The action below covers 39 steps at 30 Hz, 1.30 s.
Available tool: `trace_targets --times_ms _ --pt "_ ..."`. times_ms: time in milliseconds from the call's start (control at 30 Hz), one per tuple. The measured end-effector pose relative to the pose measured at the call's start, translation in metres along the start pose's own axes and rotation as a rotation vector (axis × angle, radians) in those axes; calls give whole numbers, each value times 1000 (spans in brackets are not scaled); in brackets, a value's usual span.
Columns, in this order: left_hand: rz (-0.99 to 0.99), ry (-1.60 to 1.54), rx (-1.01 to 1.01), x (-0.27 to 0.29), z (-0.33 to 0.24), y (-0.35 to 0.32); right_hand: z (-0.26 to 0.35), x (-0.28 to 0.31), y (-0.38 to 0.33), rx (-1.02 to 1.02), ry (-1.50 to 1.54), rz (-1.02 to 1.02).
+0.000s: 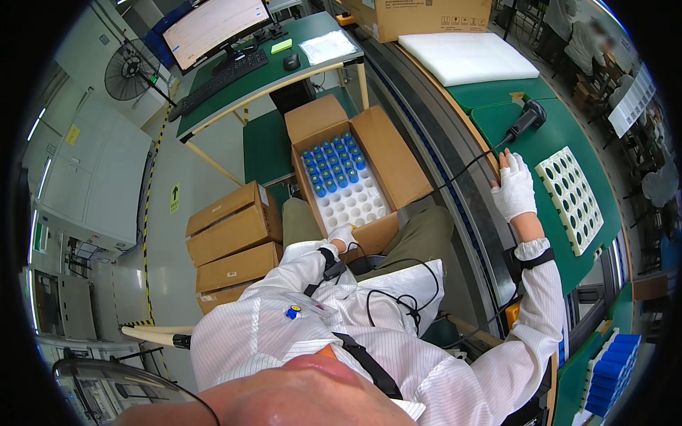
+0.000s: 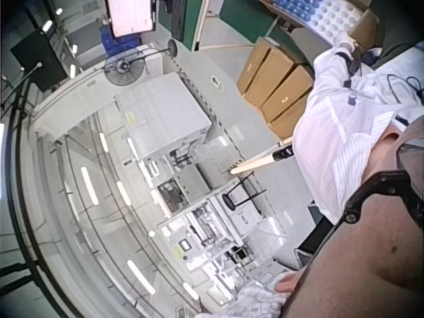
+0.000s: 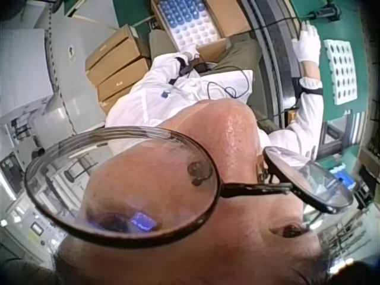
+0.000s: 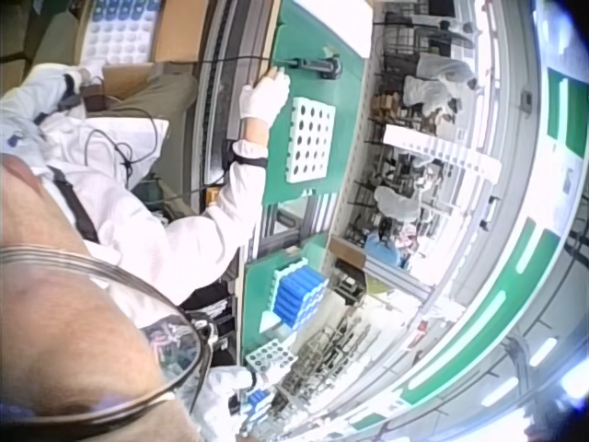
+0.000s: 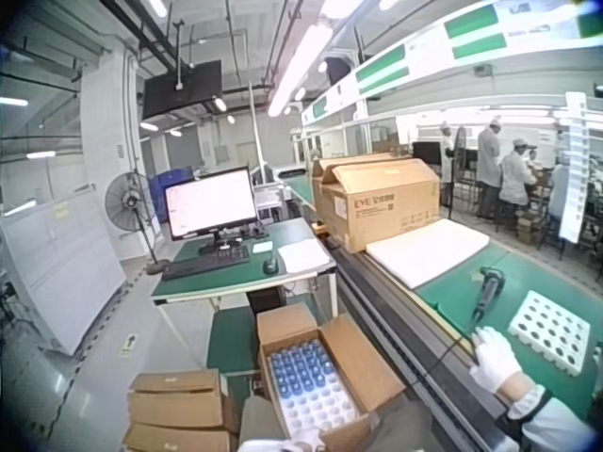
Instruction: The worker scans blue cylindrical batteries with a handheld scanner and places them into a white organizing tray.
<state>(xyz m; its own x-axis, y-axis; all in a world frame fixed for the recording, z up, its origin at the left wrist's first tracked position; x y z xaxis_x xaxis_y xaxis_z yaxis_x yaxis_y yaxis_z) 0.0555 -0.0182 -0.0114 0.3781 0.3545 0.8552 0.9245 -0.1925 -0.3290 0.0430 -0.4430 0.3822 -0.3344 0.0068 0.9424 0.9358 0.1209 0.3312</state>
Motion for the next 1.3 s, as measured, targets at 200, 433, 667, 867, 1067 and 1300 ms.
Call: trace_targets --times_ms 200,433,667,867,1067,1300 --pt "36 -37 6 0 -2 -2 0 0 0 9 -2 -12" --pt "-5 -70 -33 0 0 -1 -2 -2 0 11 -9 -10" --pt "13 -9 27 -9 7 6 -2 -2 0 -5 -8 5" --pt "-21 -19 -48 -10 6 8 -1 -1 0 -13 -4 12" --pt "-15 13 -46 -15 9 13 0 0 0 -6 -5 4" --pt "-27 12 1 -28 20 23 0 -1 0 -4 -13 9"
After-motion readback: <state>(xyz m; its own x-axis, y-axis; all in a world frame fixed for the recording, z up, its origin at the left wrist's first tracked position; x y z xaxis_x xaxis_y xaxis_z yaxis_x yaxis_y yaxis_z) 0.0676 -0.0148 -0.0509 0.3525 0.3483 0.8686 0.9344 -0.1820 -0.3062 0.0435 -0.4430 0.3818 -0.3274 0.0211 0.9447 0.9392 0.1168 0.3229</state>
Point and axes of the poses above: each hand's wrist, its own y-axis towards the middle knuckle, its own x-axis out of the back of the hand, z = x × y, the point moved 6 cm from there along y, towards the middle knuckle
